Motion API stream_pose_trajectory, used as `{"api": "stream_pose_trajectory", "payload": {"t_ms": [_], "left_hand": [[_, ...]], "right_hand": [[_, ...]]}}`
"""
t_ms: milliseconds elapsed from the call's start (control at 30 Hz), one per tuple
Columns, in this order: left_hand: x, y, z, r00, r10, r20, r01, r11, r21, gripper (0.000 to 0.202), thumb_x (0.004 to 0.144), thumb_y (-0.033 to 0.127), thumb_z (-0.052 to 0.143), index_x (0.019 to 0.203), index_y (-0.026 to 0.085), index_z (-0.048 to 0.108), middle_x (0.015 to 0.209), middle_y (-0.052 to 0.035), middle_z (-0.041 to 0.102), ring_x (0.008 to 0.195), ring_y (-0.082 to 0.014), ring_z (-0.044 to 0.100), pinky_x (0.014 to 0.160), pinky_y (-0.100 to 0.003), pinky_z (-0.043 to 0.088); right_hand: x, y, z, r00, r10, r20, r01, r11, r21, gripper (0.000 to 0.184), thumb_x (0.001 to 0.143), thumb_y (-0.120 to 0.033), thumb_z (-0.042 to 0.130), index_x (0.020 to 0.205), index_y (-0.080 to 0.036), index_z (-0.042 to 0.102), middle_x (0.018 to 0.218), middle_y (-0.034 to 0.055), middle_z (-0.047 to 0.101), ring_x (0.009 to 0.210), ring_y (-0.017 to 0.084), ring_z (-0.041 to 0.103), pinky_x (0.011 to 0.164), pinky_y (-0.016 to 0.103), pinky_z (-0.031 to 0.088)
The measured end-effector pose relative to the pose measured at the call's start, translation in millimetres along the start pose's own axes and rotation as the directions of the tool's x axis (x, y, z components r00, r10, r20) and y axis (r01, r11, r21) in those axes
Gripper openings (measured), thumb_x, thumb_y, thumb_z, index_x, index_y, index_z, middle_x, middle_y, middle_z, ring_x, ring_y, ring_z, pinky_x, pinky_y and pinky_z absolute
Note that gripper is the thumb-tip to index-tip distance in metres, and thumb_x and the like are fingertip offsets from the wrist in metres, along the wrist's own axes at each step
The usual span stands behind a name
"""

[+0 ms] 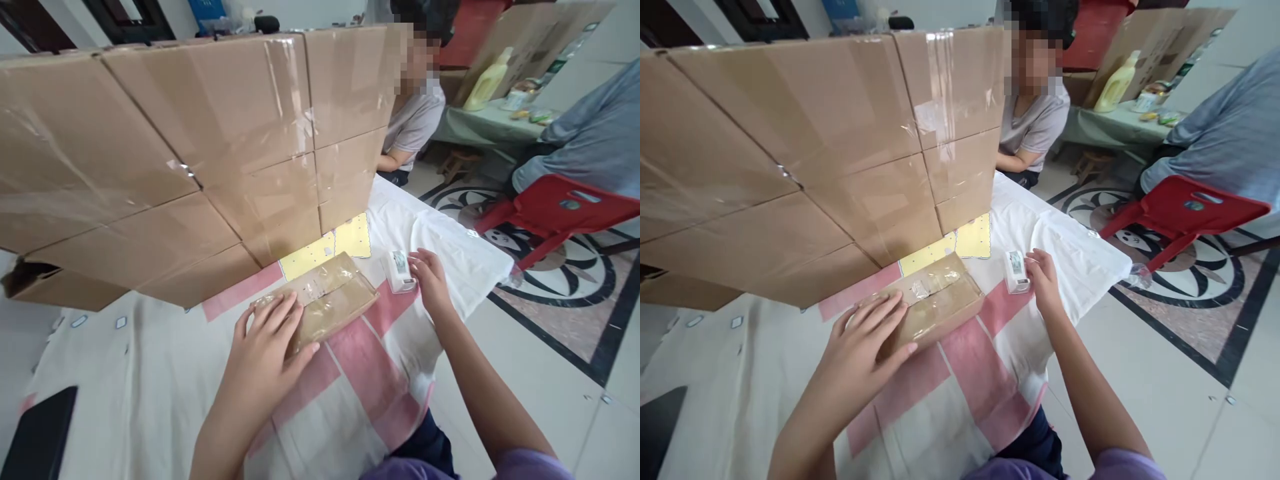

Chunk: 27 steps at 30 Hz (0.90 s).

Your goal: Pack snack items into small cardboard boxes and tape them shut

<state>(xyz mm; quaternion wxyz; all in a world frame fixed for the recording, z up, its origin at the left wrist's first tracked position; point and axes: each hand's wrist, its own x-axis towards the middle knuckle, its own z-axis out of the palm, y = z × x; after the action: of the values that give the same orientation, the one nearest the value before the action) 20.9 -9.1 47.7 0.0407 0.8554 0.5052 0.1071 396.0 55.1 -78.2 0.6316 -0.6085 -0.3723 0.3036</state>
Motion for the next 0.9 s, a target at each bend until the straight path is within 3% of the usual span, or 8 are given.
{"api": "stream_pose_trajectory", "payload": {"t_ms": [200, 433, 500, 600, 667, 733, 767, 900], "left_hand": [[3.7, 30.0, 24.7, 0.992, -0.021, -0.123, 0.046, 0.979, 0.199, 0.049, 0.098, 0.041, 0.047, 0.135, 0.012, 0.06, 0.149, -0.0145, 0.051, 0.132, -0.0354, 0.052, 0.105, -0.054, 0.036], [4.3, 57.4, 36.6, 0.957, 0.004, -0.291, 0.053, 0.98, 0.191, 0.047, 0.096, 0.024, 0.051, 0.142, 0.014, 0.053, 0.147, -0.0152, 0.054, 0.135, -0.0359, 0.05, 0.108, -0.054, 0.03], [8.4, 78.5, 42.8, 0.908, 0.06, -0.415, -0.002, 0.99, 0.138, 0.043, 0.093, 0.018, 0.055, 0.136, 0.016, 0.058, 0.136, -0.0147, 0.064, 0.125, -0.0346, 0.058, 0.101, -0.05, 0.034], [26.6, 116.6, 67.3, 0.78, 0.202, -0.592, -0.292, 0.955, -0.058, 0.03, 0.087, 0.013, 0.062, 0.116, 0.018, 0.068, 0.091, -0.0091, 0.075, 0.081, -0.0238, 0.067, 0.074, -0.038, 0.039], [48.4, 138.2, 91.2, 0.849, 0.204, -0.488, -0.407, 0.841, -0.357, 0.029, 0.088, 0.012, 0.058, 0.114, 0.019, 0.067, 0.071, -0.0024, 0.066, 0.062, -0.0163, 0.057, 0.062, -0.032, 0.037], [75.9, 152.4, 114.5, 0.978, 0.004, -0.21, -0.157, 0.674, -0.721, 0.033, 0.09, 0.017, 0.056, 0.122, 0.019, 0.064, 0.066, 0.0014, 0.058, 0.057, -0.0135, 0.051, 0.059, -0.028, 0.038], [90.3, 156.6, 124.2, 0.995, -0.069, -0.072, -0.021, 0.561, -0.828, 0.035, 0.091, 0.018, 0.055, 0.125, 0.019, 0.063, 0.062, 0.0037, 0.051, 0.056, -0.0128, 0.047, 0.057, -0.027, 0.037], [136.8, 163.9, 144.6, 0.921, -0.218, 0.323, 0.338, 0.033, -0.941, 0.04, 0.081, 0.016, 0.064, 0.121, 0.013, 0.064, 0.056, 0.009, 0.035, 0.054, -0.0096, 0.037, 0.055, -0.023, 0.031]], "right_hand": [[23.3, 26.8, 0.0, 0.993, 0.035, 0.115, -0.03, 0.999, -0.042, 0.028, 0.082, -0.042, 0.063, 0.104, -0.025, 0.064, 0.091, 0.0008, 0.061, 0.073, 0.017, 0.056, 0.063, 0.029, 0.046], [14.7, 25.6, -3.2, 0.985, -0.002, 0.174, 0.033, 0.985, -0.171, 0.04, 0.09, -0.049, 0.053, 0.124, -0.03, 0.061, 0.109, 0.0047, 0.063, 0.092, 0.025, 0.06, 0.083, 0.041, 0.051], [15.3, 26.4, -4.4, 0.983, -0.033, 0.183, 0.07, 0.977, -0.201, 0.04, 0.092, -0.05, 0.049, 0.125, -0.032, 0.062, 0.117, 0.0045, 0.065, 0.106, 0.028, 0.059, 0.096, 0.046, 0.048], [16.4, 28.2, -3.2, 0.981, -0.071, 0.181, 0.107, 0.974, -0.202, 0.041, 0.095, -0.053, 0.044, 0.126, -0.033, 0.062, 0.129, 0.0029, 0.063, 0.123, 0.031, 0.053, 0.11, 0.051, 0.039], [16.5, 29.3, -1.1, 0.981, -0.068, 0.181, 0.099, 0.981, -0.168, 0.043, 0.097, -0.054, 0.041, 0.128, -0.033, 0.06, 0.134, 0.0029, 0.061, 0.129, 0.03, 0.05, 0.114, 0.052, 0.036], [16.1, 29.7, 1.1, 0.981, -0.067, 0.182, 0.09, 0.989, -0.117, 0.044, 0.098, -0.054, 0.038, 0.13, -0.031, 0.057, 0.137, 0.004, 0.06, 0.131, 0.028, 0.05, 0.115, 0.051, 0.035], [15.7, 29.7, 1.9, 0.981, -0.07, 0.181, 0.088, 0.992, -0.094, 0.044, 0.098, -0.054, 0.038, 0.13, -0.03, 0.056, 0.137, 0.0047, 0.059, 0.131, 0.028, 0.05, 0.115, 0.05, 0.035], [13.6, 27.8, 3.4, 0.981, -0.081, 0.178, 0.094, 0.994, -0.061, 0.045, 0.099, -0.056, 0.036, 0.129, -0.029, 0.055, 0.137, 0.0058, 0.059, 0.132, 0.026, 0.05, 0.116, 0.047, 0.037]]}}
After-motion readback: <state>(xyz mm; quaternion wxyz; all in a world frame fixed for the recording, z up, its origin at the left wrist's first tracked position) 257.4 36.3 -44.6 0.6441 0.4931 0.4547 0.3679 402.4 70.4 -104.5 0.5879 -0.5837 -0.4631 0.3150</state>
